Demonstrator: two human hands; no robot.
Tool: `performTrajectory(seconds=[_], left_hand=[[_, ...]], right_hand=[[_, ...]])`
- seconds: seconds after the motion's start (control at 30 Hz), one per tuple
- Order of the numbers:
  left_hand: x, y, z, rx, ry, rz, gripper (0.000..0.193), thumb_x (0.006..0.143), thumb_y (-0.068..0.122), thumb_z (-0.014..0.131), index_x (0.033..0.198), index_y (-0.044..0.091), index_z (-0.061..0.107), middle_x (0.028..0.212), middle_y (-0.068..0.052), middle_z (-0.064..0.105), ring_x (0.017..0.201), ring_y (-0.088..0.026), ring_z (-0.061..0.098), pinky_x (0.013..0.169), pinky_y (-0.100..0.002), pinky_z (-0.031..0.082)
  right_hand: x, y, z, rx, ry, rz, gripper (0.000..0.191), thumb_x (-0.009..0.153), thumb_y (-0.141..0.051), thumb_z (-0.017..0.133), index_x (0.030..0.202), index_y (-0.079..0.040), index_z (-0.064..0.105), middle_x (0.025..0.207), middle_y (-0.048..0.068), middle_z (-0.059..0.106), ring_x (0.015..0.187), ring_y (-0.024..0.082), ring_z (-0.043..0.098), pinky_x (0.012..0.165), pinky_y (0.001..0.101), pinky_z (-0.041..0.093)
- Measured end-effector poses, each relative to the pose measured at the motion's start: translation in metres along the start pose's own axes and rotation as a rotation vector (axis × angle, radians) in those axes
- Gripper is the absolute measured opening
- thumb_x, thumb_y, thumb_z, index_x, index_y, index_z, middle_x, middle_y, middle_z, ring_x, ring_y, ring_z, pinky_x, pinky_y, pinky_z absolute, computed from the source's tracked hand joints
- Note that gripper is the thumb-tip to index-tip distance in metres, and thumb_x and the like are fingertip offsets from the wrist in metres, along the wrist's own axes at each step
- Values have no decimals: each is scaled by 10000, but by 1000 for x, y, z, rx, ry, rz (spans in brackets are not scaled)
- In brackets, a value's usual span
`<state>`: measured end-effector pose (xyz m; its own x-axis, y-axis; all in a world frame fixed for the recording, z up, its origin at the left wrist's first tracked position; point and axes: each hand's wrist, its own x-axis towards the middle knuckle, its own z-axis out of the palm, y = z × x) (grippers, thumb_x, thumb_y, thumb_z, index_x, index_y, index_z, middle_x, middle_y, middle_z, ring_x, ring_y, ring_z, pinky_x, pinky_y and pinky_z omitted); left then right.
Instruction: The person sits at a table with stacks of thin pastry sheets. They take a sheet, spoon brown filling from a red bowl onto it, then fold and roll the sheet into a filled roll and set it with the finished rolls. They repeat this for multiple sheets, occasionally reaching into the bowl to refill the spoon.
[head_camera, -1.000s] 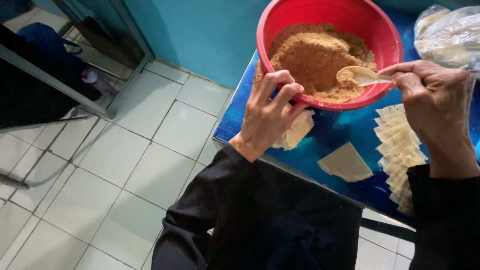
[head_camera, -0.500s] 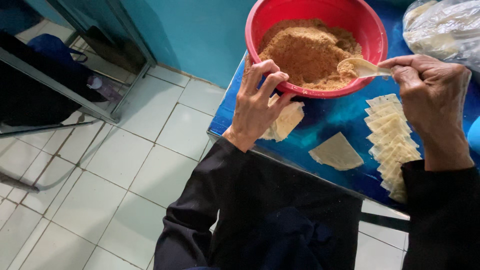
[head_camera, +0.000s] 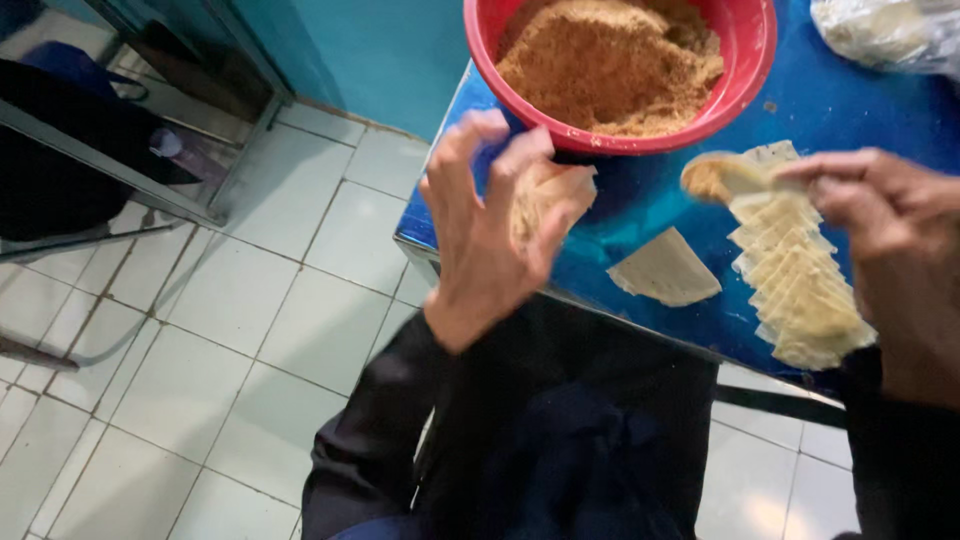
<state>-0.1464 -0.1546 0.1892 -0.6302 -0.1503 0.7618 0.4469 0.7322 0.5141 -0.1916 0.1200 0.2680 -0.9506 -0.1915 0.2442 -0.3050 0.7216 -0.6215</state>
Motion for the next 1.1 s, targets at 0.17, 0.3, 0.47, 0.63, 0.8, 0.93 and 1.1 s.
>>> performTrajectory(seconds=[0.17,0.3,0.47,0.63,0.8,0.93,1.1], left_hand=[[-47,32,7,193,-257,100,263,907,353,805,1069,154,743,1421,37,549,1451,-291,357,1068,-497,200],[-62,41,24,265,-309,118,258,905,362,817,1040,153,748,1469,55,545,1485,-258,345,1057,-548,187],[-64,41,37,253,-288,97,248,863,282,826,1078,175,766,1444,70,539,1504,-285,318,1022,-560,196],[-63,44,46,234,-308,45,301,835,298,836,1079,139,759,1439,47,554,1494,-294,303,1023,-578,214],[-63,46,52,194,-350,21,250,826,287,826,1020,147,752,1393,48,582,1488,-302,307,1050,-612,214],[-65,46,55,181,-325,7,287,856,297,827,1062,114,746,1389,37,579,1484,-312,307,1056,-616,222],[-68,45,52,187,-343,2,271,854,262,818,1064,104,750,1378,31,583,1467,-326,317,1012,-599,218]], right_hand=[[-31,27,15,49,-69,-20,195,1024,17,603,1160,-9,740,891,147,666,716,171,552,601,291,431],[-44,52,23,-5,-72,-128,173,1053,-35,626,1183,-43,739,984,99,713,819,127,649,675,258,512],[-52,77,25,-152,-28,-277,138,1094,-93,679,1205,-77,759,896,73,712,788,140,665,745,280,510],[-64,90,25,-167,36,-380,140,1079,-53,709,1206,-97,748,919,46,712,844,141,659,876,292,464],[-71,99,24,-276,77,-488,176,1059,5,736,1195,-105,763,951,7,713,873,126,618,917,299,393],[-74,106,27,-365,119,-591,228,984,5,739,1176,-111,782,972,-8,678,870,154,600,909,341,361],[-79,107,27,-366,150,-598,310,992,35,757,1254,-129,781,973,10,656,892,173,580,895,350,339]])
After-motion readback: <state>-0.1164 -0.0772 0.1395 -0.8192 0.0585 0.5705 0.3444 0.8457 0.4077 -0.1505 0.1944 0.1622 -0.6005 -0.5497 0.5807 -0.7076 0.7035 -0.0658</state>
